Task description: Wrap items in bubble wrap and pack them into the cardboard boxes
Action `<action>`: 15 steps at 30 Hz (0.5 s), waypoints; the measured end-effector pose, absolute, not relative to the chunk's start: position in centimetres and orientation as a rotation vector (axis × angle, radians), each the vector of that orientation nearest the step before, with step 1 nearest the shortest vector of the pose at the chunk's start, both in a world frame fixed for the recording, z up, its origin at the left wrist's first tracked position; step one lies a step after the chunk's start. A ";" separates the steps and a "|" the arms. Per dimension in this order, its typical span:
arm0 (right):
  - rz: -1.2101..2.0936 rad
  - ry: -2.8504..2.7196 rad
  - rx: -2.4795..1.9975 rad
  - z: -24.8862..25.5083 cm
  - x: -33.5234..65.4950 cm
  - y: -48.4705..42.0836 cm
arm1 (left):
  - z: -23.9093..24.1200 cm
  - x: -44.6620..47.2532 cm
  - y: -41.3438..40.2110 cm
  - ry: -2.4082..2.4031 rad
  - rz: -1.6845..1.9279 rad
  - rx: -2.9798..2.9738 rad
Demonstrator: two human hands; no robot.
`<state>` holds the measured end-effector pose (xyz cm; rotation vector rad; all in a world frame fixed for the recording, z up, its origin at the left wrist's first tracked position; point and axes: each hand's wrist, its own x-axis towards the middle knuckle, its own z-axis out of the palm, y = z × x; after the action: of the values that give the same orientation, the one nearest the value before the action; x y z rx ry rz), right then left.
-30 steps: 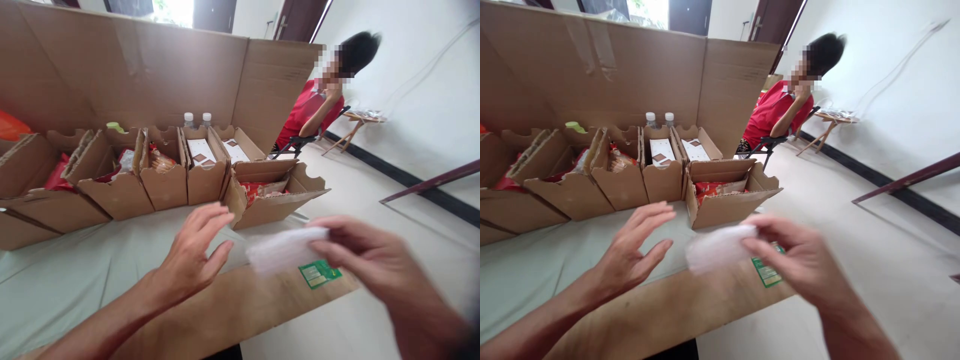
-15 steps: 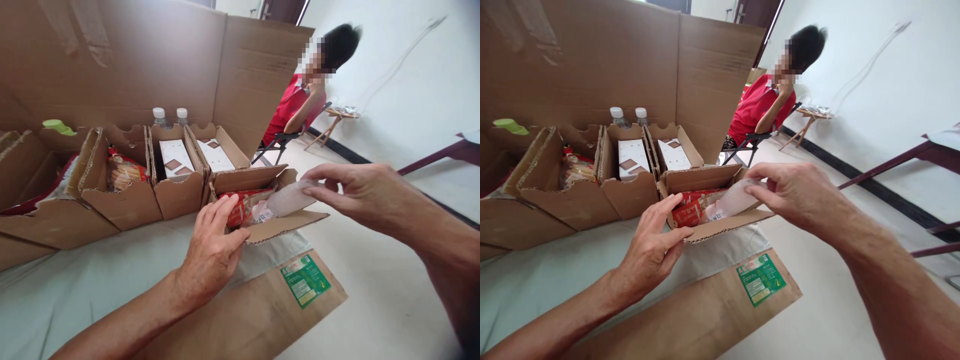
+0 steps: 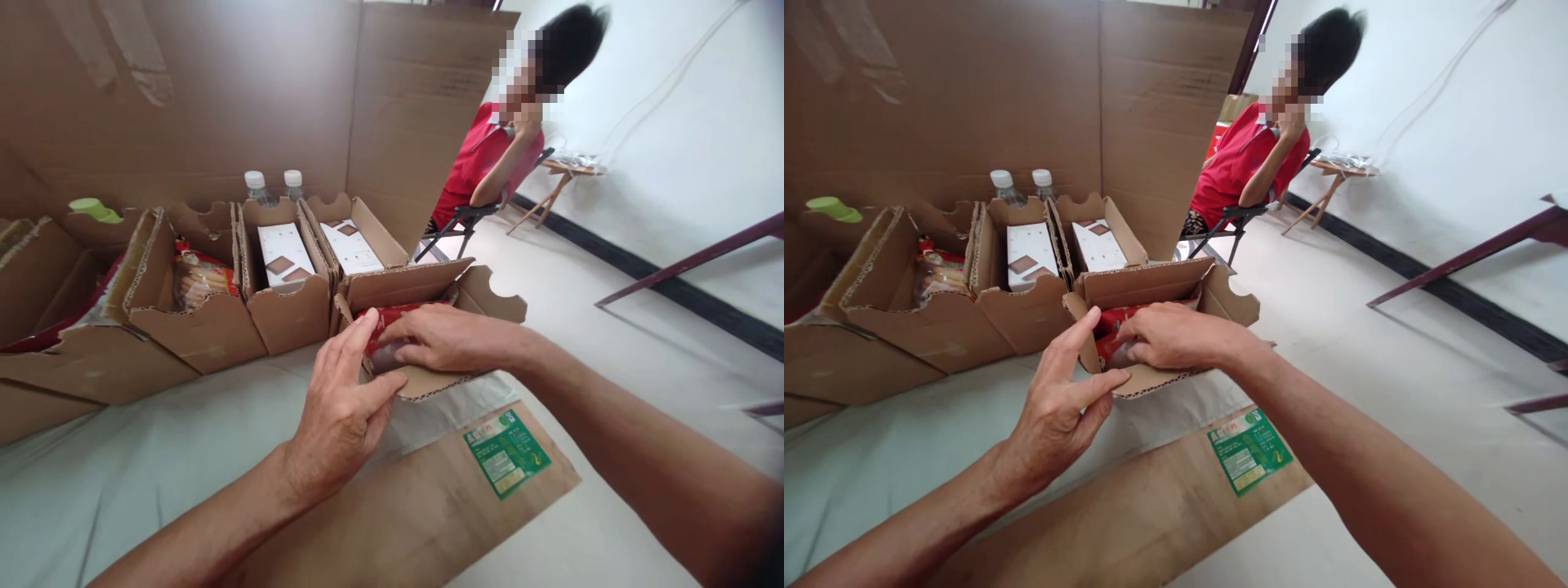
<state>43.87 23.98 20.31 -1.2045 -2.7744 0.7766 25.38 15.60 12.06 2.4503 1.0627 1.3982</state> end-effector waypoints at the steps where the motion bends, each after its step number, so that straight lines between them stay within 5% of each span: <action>1: 0.794 -2.738 -1.190 20.8 44.2 23.8 | 12.0 25.2 15.5 1.077 1.391 2.448; 8: 0.191 -1.763 -1.665 21.0 54.5 17.6 | 9.5 22.4 12.5 1.341 1.320 2.050; 15: 0.875 -1.505 -1.463 11.3 56.0 18.3 | 6.2 24.4 14.2 1.185 1.057 1.675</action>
<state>55.98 18.30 11.30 -1.4635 -1.5055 0.8749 24.42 14.23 6.18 1.6753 1.1850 1.0566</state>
